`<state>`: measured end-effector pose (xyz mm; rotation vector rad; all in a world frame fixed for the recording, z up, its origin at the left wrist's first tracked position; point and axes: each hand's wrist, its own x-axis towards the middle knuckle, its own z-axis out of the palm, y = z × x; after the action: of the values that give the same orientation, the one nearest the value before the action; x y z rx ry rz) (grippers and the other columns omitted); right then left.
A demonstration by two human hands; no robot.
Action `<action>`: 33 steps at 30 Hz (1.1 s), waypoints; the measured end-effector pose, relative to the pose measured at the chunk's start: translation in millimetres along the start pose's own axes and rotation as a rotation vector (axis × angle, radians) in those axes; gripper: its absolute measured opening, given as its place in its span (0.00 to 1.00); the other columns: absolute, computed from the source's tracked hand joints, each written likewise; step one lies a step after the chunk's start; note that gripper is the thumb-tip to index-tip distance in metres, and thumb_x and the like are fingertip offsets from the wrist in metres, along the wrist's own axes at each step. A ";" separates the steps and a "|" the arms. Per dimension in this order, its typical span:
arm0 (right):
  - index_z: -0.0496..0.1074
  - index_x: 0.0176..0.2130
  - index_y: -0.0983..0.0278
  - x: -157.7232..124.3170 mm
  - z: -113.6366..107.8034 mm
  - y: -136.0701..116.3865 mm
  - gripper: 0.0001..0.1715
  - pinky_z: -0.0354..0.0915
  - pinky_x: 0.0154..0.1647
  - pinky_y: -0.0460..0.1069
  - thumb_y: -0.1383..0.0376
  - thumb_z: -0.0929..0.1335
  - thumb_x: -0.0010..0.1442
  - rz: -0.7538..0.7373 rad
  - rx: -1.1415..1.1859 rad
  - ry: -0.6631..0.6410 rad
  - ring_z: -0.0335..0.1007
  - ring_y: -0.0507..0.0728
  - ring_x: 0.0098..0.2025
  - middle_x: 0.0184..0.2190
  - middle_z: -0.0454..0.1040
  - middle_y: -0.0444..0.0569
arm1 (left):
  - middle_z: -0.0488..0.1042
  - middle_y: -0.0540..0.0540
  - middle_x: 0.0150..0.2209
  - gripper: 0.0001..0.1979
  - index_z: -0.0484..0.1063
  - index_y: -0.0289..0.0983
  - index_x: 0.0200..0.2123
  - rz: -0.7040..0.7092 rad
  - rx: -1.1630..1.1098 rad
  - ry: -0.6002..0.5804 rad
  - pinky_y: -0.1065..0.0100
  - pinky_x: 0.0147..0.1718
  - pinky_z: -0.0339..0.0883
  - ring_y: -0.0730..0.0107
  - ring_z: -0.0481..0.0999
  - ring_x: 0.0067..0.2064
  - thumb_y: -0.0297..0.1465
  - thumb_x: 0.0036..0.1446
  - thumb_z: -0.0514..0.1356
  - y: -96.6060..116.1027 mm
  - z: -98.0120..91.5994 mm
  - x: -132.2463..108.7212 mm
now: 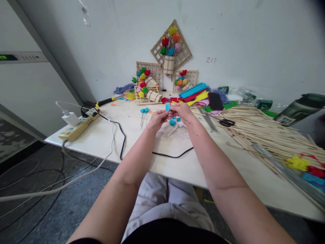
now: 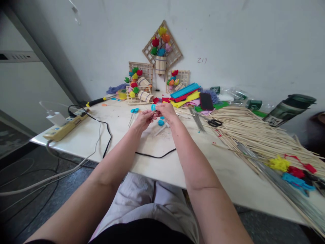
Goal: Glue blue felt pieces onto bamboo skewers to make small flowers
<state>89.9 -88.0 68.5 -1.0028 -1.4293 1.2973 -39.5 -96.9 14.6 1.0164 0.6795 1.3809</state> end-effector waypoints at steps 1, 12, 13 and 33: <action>0.67 0.20 0.68 -0.3 -0.5 0.3 0.07 0.66 0.23 0.43 0.72 0.68 0.48 0.000 0.005 -0.001 0.65 0.48 0.17 0.14 0.68 0.44 | 0.73 0.47 0.21 0.08 0.71 0.32 0.24 -0.002 -0.001 -0.006 0.77 0.18 0.55 0.79 0.70 0.22 0.30 0.45 0.66 0.1 0.0 0.0; 0.68 0.20 0.69 1.5 -4.1 4.3 0.04 0.67 0.21 0.46 0.74 0.67 0.44 -0.019 0.066 -0.007 0.66 0.51 0.16 0.13 0.68 0.44 | 0.72 0.48 0.21 0.10 0.71 0.30 0.26 -0.032 0.000 -0.022 0.78 0.19 0.57 0.80 0.70 0.21 0.30 0.44 0.67 0.6 -0.5 0.5; 0.68 0.20 0.69 1.2 -3.8 4.2 0.04 0.67 0.21 0.45 0.74 0.68 0.44 -0.021 0.063 -0.008 0.66 0.51 0.16 0.13 0.68 0.44 | 0.72 0.48 0.20 0.10 0.71 0.30 0.26 -0.030 0.002 -0.025 0.78 0.19 0.57 0.80 0.70 0.21 0.30 0.44 0.67 0.5 -0.6 0.5; 0.66 0.17 0.68 -3.1 5.8 0.8 0.12 0.65 0.17 0.43 0.79 0.64 0.47 -0.001 0.024 0.115 0.64 0.49 0.13 0.10 0.66 0.42 | 0.74 0.47 0.23 0.08 0.72 0.29 0.26 -0.029 -0.015 -0.019 0.77 0.22 0.60 0.79 0.71 0.22 0.29 0.45 0.67 -1.0 -0.1 1.2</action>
<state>85.0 -92.2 67.3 -1.0434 -1.3239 1.2334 -39.0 -95.6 13.9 1.0024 0.6662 1.3474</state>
